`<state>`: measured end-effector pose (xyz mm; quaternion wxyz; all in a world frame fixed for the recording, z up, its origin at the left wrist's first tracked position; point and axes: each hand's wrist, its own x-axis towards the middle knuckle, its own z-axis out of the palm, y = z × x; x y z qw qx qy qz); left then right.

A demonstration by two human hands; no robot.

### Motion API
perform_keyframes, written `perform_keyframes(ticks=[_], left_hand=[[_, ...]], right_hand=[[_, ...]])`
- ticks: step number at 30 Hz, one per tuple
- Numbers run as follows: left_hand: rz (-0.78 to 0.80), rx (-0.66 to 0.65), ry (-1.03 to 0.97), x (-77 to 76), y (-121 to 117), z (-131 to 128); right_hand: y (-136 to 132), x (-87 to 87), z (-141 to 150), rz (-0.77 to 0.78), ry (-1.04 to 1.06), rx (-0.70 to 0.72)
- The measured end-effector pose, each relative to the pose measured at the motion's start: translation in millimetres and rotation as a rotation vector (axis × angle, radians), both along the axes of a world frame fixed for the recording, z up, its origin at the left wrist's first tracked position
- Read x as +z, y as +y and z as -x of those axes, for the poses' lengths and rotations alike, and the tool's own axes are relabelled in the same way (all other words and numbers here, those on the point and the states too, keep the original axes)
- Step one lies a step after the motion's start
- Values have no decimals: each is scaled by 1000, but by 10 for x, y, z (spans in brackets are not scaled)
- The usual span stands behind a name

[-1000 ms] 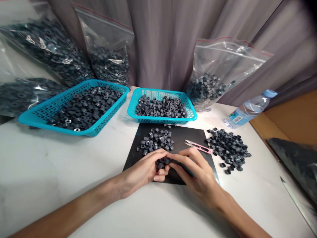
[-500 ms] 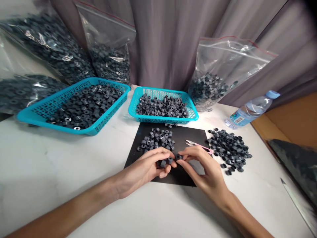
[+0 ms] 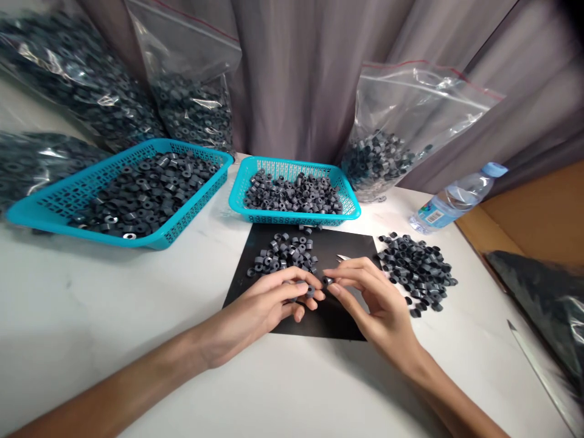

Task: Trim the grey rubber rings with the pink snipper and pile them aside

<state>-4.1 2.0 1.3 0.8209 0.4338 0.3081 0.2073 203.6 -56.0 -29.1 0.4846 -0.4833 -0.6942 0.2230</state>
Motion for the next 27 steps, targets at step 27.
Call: perform_keyframes(ticks=[27], left_hand=[[-412,-156,236,24,38,66]], right_hand=[[-62,97,45,-117,-182,-59]])
